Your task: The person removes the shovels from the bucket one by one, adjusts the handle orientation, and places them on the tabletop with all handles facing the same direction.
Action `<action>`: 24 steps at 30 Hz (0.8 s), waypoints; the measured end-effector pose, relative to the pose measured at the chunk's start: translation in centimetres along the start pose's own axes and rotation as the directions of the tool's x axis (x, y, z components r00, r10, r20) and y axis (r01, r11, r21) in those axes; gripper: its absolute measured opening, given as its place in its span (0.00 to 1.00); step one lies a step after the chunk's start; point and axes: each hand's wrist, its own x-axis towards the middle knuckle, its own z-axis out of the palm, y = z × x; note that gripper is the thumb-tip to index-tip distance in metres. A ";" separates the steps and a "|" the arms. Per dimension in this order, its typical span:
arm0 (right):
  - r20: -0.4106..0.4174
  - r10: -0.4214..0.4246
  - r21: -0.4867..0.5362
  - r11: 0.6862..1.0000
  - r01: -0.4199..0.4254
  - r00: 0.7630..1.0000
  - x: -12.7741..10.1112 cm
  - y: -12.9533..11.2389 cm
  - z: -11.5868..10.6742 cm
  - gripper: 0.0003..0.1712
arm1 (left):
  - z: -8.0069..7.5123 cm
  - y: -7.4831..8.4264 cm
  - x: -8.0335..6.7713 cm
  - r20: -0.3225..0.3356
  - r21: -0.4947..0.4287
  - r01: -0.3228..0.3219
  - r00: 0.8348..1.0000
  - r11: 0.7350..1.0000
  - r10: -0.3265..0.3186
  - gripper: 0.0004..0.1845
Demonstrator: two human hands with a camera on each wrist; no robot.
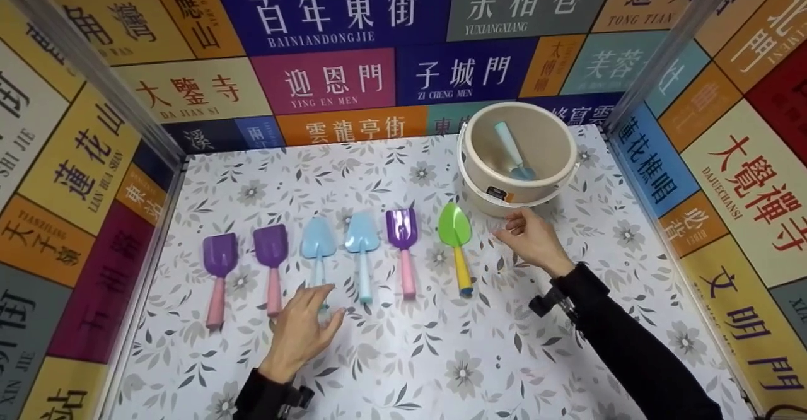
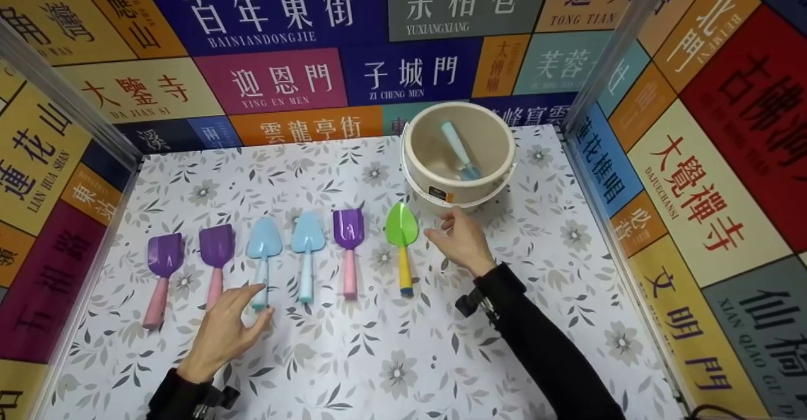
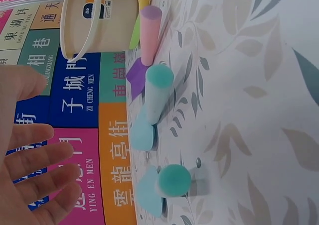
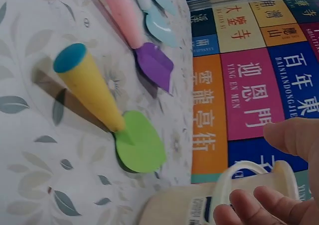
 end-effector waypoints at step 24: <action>-0.105 0.151 0.156 0.979 -0.134 0.983 9.0 -7.3 -9.0 0.40 | 1.1 1.8 0.4 0.028 -0.054 -0.024 0.999 0.998 0.025 0.23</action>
